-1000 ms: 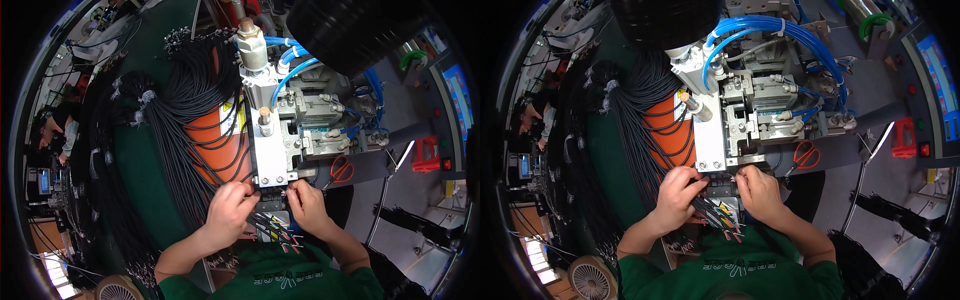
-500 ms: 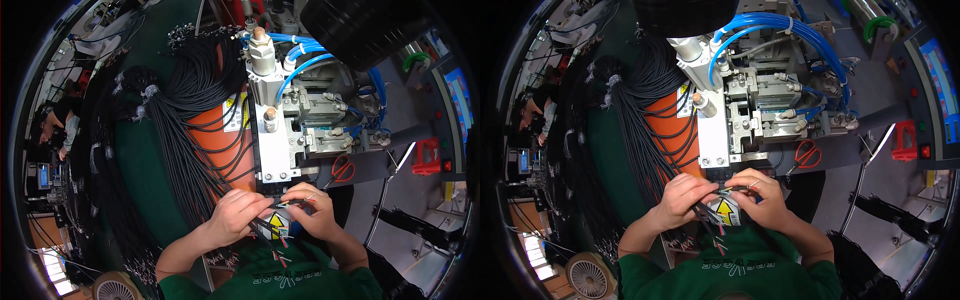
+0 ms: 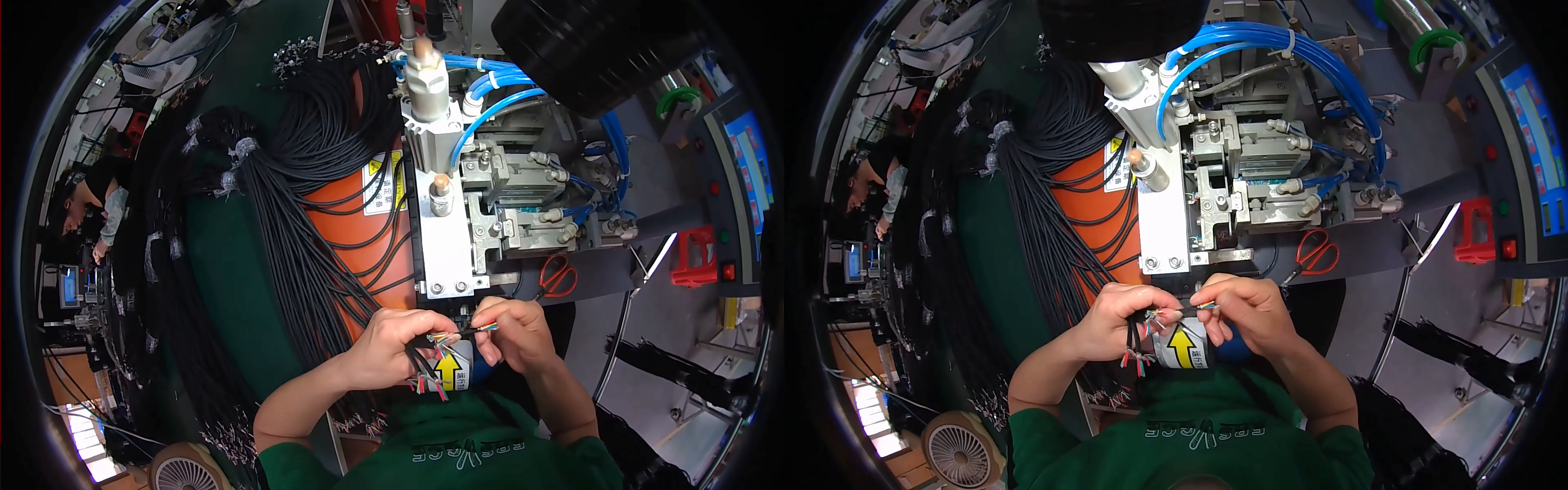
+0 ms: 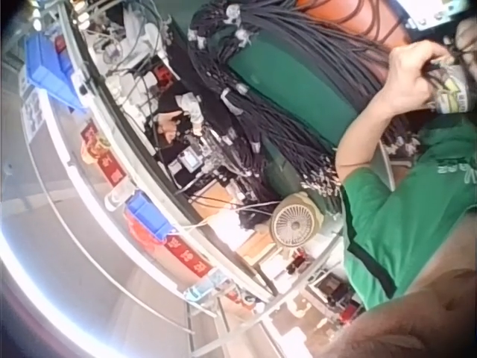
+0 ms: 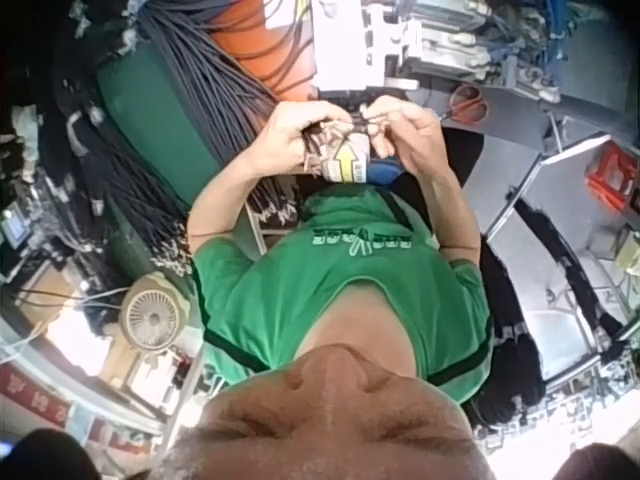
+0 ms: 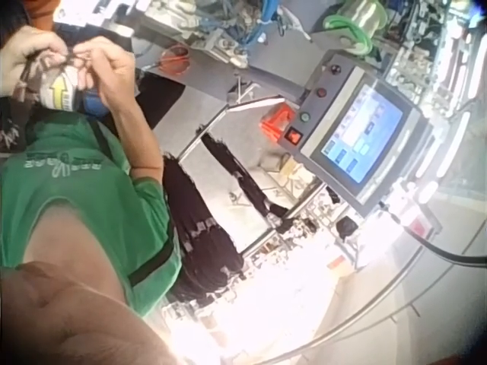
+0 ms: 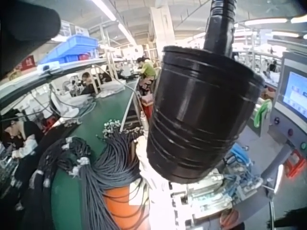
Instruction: Feeding individual wire ends from a bundle into an automated processing machine for stripping or crimping.
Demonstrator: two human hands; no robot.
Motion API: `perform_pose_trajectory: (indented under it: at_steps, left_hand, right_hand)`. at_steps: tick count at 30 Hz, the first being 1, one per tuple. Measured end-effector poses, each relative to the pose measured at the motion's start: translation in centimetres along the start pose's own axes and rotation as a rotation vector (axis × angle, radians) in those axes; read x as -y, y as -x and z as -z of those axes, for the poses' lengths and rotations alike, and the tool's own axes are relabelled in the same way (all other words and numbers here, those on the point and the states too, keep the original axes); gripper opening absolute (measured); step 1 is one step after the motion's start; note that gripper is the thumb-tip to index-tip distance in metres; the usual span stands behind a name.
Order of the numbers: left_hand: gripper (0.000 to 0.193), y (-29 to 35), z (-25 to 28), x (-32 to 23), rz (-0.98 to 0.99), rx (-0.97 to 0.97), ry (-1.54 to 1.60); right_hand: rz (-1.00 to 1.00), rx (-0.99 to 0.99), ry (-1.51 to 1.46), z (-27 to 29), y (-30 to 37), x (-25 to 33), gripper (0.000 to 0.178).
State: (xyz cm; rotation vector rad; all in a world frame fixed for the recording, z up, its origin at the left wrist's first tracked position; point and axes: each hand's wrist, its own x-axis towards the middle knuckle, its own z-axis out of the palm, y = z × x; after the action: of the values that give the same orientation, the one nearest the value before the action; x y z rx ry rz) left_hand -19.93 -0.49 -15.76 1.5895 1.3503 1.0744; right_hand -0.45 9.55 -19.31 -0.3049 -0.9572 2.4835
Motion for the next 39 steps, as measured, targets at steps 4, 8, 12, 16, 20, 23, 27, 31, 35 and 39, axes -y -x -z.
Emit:
perform_pose_trajectory:
  at_steps: [4,8,12,16,20,23,27,31,35,39]
  left_hand:
    - [0.019,-0.1,0.6,0.2,0.099,0.105,0.141]
    - [0.032,0.2,-1.7,-1.4,-0.156,-0.003,-0.428]
    - [0.016,0.1,-2.1,-1.3,-0.100,-0.048,-0.426]
    - [0.012,0.0,-2.2,-0.6,-0.021,-0.093,-0.231]
    - [0.011,-0.1,-1.9,-0.7,0.030,-0.031,-0.167]
    - [0.011,-0.1,-1.7,-0.6,0.049,-0.008,-0.083]
    - [0.011,0.0,-1.5,-0.4,0.068,0.033,-0.039]
    - [0.014,0.4,-2.3,-0.5,-0.002,-0.040,-0.271]
    - [0.042,0.2,-2.1,-1.3,-0.188,-0.105,-0.729]
    - [0.044,0.5,-1.9,-1.0,-0.210,0.001,-0.789]
  right_hand:
    - [0.061,-0.040,0.487,-1.8,-0.3,1.3,0.018]
    - [0.303,-0.233,0.688,-1.4,0.3,-0.9,0.017]
    - [0.739,-0.257,1.393,-2.5,-0.1,-1.6,0.030]
    - [0.767,-0.209,1.578,-2.5,0.0,-2.1,0.035]
    - [0.199,-0.151,0.624,-1.3,0.0,-0.8,0.022]
    - [-0.003,-0.113,0.353,-0.3,-0.4,0.1,0.019]
    - [-0.042,-0.188,0.499,-0.9,-0.4,0.2,0.015]
    - [0.571,-0.195,1.436,-1.7,-0.7,0.0,0.007]
    - [0.451,-0.186,1.706,-1.7,-0.7,0.2,0.007]
    - [0.313,-0.149,1.636,-1.7,-0.6,0.4,0.006]
